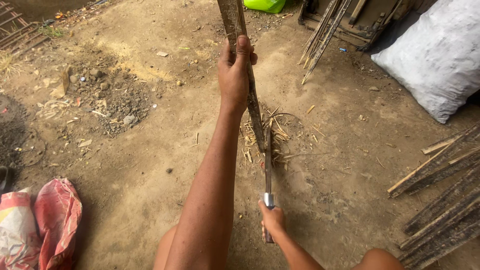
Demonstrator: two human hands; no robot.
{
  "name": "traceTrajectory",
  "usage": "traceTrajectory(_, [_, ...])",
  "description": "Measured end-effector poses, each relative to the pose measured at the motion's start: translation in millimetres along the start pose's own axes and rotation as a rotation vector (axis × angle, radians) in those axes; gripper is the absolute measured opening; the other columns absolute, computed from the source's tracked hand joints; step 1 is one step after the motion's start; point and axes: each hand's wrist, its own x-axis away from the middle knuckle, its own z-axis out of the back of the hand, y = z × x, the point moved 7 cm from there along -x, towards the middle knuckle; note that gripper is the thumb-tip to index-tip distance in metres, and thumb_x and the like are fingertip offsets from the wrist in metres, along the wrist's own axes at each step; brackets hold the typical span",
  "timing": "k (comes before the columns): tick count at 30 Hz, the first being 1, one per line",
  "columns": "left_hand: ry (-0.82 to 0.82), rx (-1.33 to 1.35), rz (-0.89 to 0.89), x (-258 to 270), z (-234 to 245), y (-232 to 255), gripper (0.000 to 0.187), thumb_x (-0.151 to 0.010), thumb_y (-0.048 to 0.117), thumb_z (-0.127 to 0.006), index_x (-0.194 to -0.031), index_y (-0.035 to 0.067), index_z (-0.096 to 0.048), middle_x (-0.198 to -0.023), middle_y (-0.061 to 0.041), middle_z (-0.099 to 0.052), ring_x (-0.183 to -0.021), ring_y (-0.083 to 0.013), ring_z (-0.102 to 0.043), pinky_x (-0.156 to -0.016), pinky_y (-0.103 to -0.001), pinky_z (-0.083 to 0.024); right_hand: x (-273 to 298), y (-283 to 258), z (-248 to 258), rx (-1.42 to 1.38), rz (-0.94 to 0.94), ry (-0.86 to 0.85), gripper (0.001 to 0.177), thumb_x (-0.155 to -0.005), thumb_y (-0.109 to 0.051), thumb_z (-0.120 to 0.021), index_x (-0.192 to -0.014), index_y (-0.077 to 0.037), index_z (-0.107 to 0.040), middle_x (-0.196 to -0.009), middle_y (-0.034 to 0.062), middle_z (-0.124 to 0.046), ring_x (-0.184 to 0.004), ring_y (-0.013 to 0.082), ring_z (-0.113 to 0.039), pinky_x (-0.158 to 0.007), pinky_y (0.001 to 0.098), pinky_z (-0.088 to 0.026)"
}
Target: The person shaves and strips bark or layers from a long wooden beam by hand using a large blade, repeatedly scraping along the length of the wood while holding it upright.
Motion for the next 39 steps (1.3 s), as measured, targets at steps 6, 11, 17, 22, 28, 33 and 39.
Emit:
traceTrajectory(6, [-0.023,0.072,0.012,5.1,-11.6,-6.8,0.049,-0.095,0.060,-0.065,-0.101,0.011,-0.061,-0.085,0.001,-0.061,-0.080,-0.0113,-0.060,-0.073,-0.028,-0.051,6.1,16.9,11.7,-0.154,-0.167,-0.043,0.047,-0.089,-0.049,-0.069,-0.077,-0.005,-0.058,-0.054,0.0072,-0.058,-0.038,0.0183,-0.055,-0.035,0.0345,-0.049])
traceTrajectory(11, [-0.005,0.066,0.018,0.3,-4.1,-4.3,0.048,-0.094,0.060,-0.064,-0.103,0.012,-0.061,-0.087,0.001,-0.063,-0.081,-0.0106,-0.062,-0.073,-0.027,-0.052,14.7,-29.5,29.1,-0.338,-0.075,-0.052,0.047,-0.088,-0.049,-0.070,-0.077,-0.005,-0.057,-0.053,0.0065,-0.057,-0.036,0.0179,-0.052,-0.033,0.0347,-0.048])
traceTrajectory(17, [0.061,0.023,0.046,-3.4,21.6,-5.2,0.048,-0.094,0.060,-0.064,-0.099,0.012,-0.062,-0.083,0.000,-0.065,-0.077,-0.0103,-0.061,-0.066,-0.026,-0.049,19.3,-108.4,56.3,-0.525,0.420,0.224,0.043,-0.093,-0.046,-0.063,-0.075,-0.008,-0.054,-0.051,0.0034,-0.054,-0.033,0.0145,-0.051,-0.029,0.0323,-0.047])
traceTrajectory(22, [0.070,0.042,0.066,1.2,34.1,-4.7,0.047,-0.091,0.061,-0.064,-0.099,0.014,-0.061,-0.082,0.000,-0.063,-0.070,-0.0098,-0.055,-0.059,-0.025,-0.043,10.2,-50.0,-11.0,-0.242,0.099,0.062,0.042,-0.093,-0.046,-0.063,-0.077,-0.007,-0.058,-0.053,0.0038,-0.055,-0.038,0.0162,-0.053,-0.035,0.0325,-0.047])
traceTrajectory(28, [0.062,0.102,0.044,0.6,25.4,0.5,0.045,-0.095,0.055,-0.066,-0.105,0.011,-0.064,-0.089,0.001,-0.064,-0.081,-0.0104,-0.062,-0.069,-0.026,-0.050,5.5,-15.7,-3.7,-0.111,-0.120,0.001,0.042,-0.090,-0.043,-0.069,-0.076,-0.006,-0.056,-0.052,0.0039,-0.055,-0.037,0.0172,-0.055,-0.036,0.0357,-0.048])
traceTrajectory(33, [0.026,0.147,0.035,0.9,12.7,2.2,0.042,-0.098,0.051,-0.066,-0.109,0.010,-0.065,-0.088,0.001,-0.063,-0.082,-0.0106,-0.060,-0.072,-0.026,-0.049,16.0,-37.6,8.7,-0.384,-0.201,-0.216,0.041,-0.089,-0.046,-0.069,-0.079,-0.009,-0.053,-0.052,0.0039,-0.052,-0.037,0.0164,-0.049,-0.035,0.0340,-0.045])
traceTrajectory(39, [0.039,0.136,0.062,3.6,18.1,1.3,0.041,-0.096,0.051,-0.066,-0.108,0.012,-0.064,-0.089,0.001,-0.064,-0.081,-0.0103,-0.061,-0.070,-0.026,-0.048,22.6,-109.2,60.5,-0.494,0.204,0.073,0.041,-0.091,-0.042,-0.069,-0.077,-0.006,-0.053,-0.051,0.0047,-0.053,-0.034,0.0159,-0.049,-0.031,0.0333,-0.046])
